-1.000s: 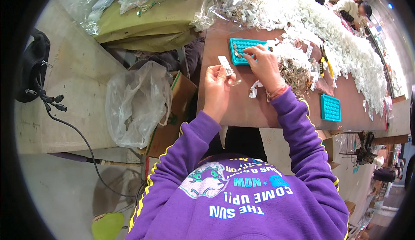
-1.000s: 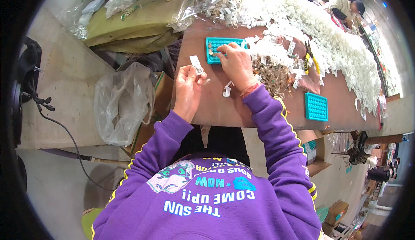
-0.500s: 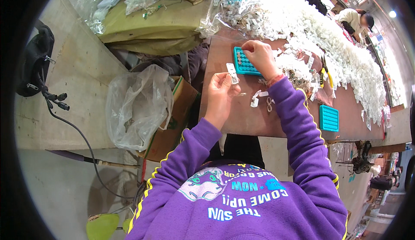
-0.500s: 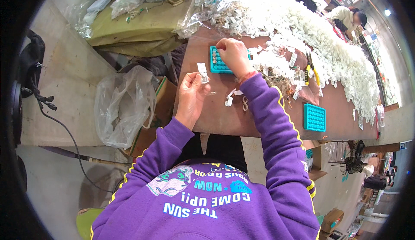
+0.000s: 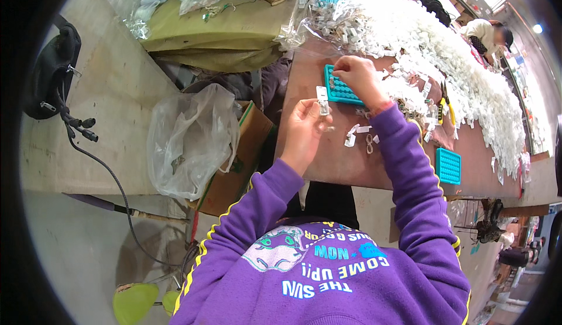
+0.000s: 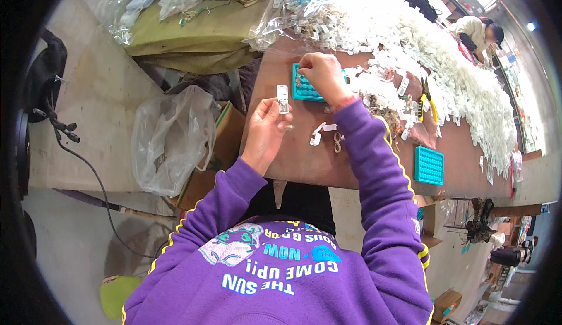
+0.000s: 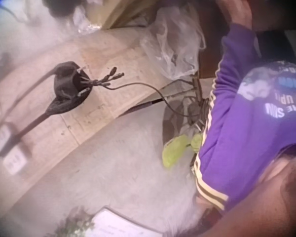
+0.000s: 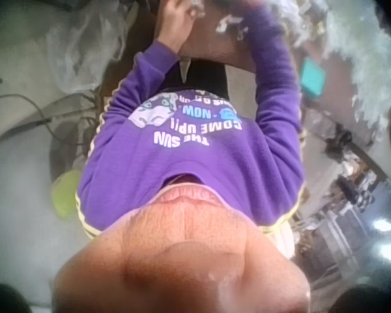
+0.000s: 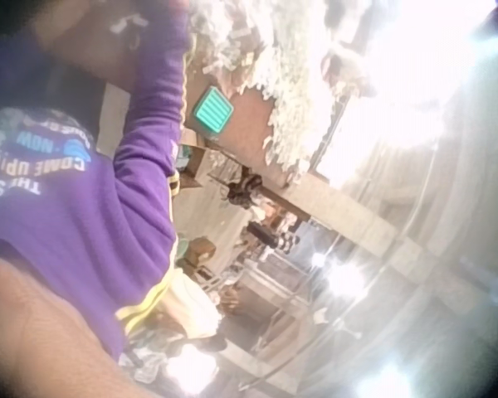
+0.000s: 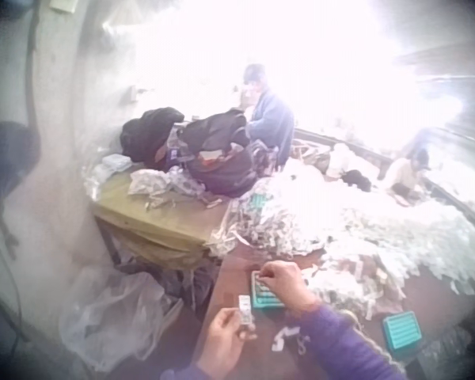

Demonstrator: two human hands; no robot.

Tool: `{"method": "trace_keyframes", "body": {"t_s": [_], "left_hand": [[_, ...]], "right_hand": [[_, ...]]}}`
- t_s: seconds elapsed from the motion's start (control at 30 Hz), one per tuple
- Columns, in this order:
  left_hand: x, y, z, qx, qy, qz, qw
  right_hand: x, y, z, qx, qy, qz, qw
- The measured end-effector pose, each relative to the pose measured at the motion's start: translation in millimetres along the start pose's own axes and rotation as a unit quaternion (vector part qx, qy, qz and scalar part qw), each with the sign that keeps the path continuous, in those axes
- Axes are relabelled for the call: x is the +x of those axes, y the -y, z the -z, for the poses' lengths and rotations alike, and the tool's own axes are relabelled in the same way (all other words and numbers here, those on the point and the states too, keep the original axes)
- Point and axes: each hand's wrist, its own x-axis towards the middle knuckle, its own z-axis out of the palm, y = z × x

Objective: The person repeatedly picks small white plastic housings and metal pins from a tray, inserts the pins into the housings, and places the assembled units on the table. The person handles the components one at a time and continues the cycle throughout the clip.

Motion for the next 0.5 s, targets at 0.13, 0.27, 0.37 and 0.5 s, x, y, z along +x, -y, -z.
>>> {"method": "trace_keyframes", "body": {"t_s": [0.13,0.27,0.37,0.5], "left_hand": [[-1.1,1.5,-2.7,0.025,0.009,-0.003,1.0],[-1.1,1.6,-3.5,0.047,0.015,0.006,0.999],[-2.5,1.8,-3.9,0.033,0.006,0.005,0.999],[-3.2,1.2,-5.2,0.033,-0.014,0.008,0.999]], "right_hand": [[-49.7,32.3,26.2,0.172,0.012,-0.008,0.985],[-78.8,53.6,24.3,0.089,-0.009,0.082,0.993],[-82.5,56.8,20.7,0.037,-0.034,0.11,0.993],[-87.7,55.8,20.1,0.013,-0.016,0.149,0.989]]}}
